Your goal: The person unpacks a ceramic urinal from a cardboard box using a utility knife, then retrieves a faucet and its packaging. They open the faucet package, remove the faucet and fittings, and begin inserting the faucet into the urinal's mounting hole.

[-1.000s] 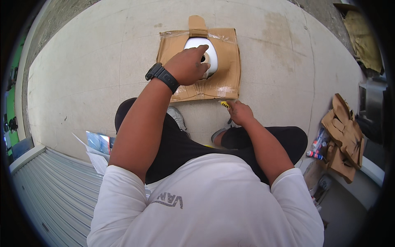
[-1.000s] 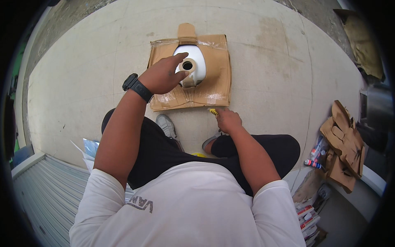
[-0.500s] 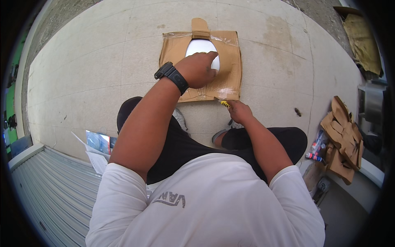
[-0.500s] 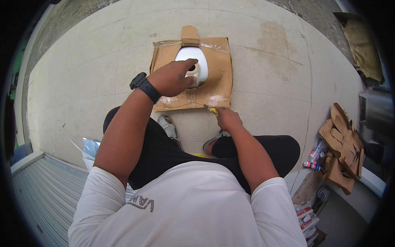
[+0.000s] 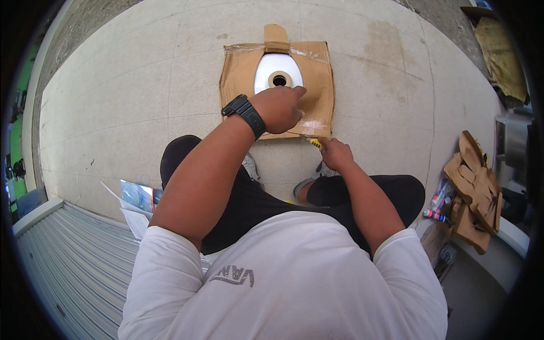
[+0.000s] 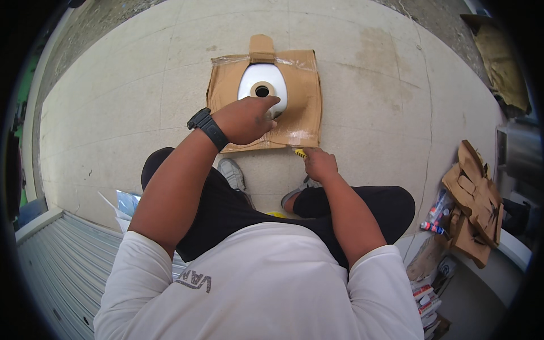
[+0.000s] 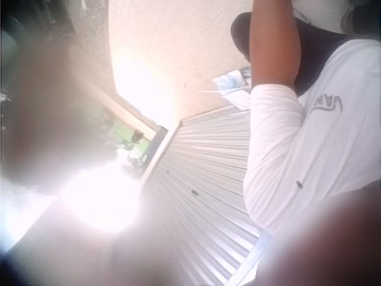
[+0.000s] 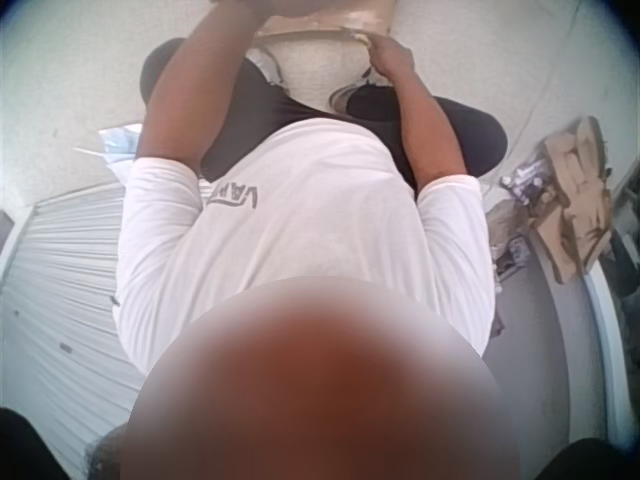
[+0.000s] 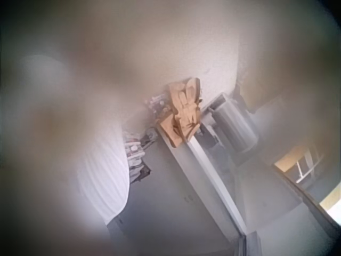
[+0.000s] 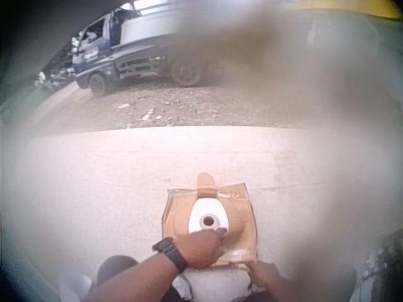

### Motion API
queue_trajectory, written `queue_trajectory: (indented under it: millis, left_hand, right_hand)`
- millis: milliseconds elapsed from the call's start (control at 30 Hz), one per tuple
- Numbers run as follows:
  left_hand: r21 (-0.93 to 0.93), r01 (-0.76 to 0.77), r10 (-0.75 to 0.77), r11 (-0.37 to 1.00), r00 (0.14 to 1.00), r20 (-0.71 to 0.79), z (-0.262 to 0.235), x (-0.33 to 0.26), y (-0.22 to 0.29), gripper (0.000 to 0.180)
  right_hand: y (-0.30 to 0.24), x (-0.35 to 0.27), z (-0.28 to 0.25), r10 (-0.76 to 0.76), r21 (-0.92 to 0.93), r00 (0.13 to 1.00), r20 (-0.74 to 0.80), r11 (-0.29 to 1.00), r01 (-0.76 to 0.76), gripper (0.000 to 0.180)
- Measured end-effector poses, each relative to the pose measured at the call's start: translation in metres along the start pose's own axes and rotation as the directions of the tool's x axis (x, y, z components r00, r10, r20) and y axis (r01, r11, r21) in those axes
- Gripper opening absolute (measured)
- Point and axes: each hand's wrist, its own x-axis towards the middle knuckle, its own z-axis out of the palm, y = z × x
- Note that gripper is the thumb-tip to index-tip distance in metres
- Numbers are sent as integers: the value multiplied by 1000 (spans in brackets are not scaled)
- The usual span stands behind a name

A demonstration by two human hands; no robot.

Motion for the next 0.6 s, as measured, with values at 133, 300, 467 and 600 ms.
queue_trajectory:
  millis: [133,300,467,600]
  left_hand:
    - [18,-2,2,1000,1000,-23,-2,2,0,59]
    - [11,5,-5,1000,999,-35,-5,1,0,60]
    - [30,15,-11,999,991,-135,-18,-7,-7,61]
    - [-60,16,-28,998,978,-205,-32,-18,-19,61]
  right_hand:
    - [0,3,6,-14,5,999,-42,1000,15,36]
    - [31,-3,-18,183,-49,982,50,982,-181,34]
    - [42,-13,-55,295,-220,954,60,936,-276,31]
    - [-12,-14,-45,-57,-86,998,17,995,59,33]
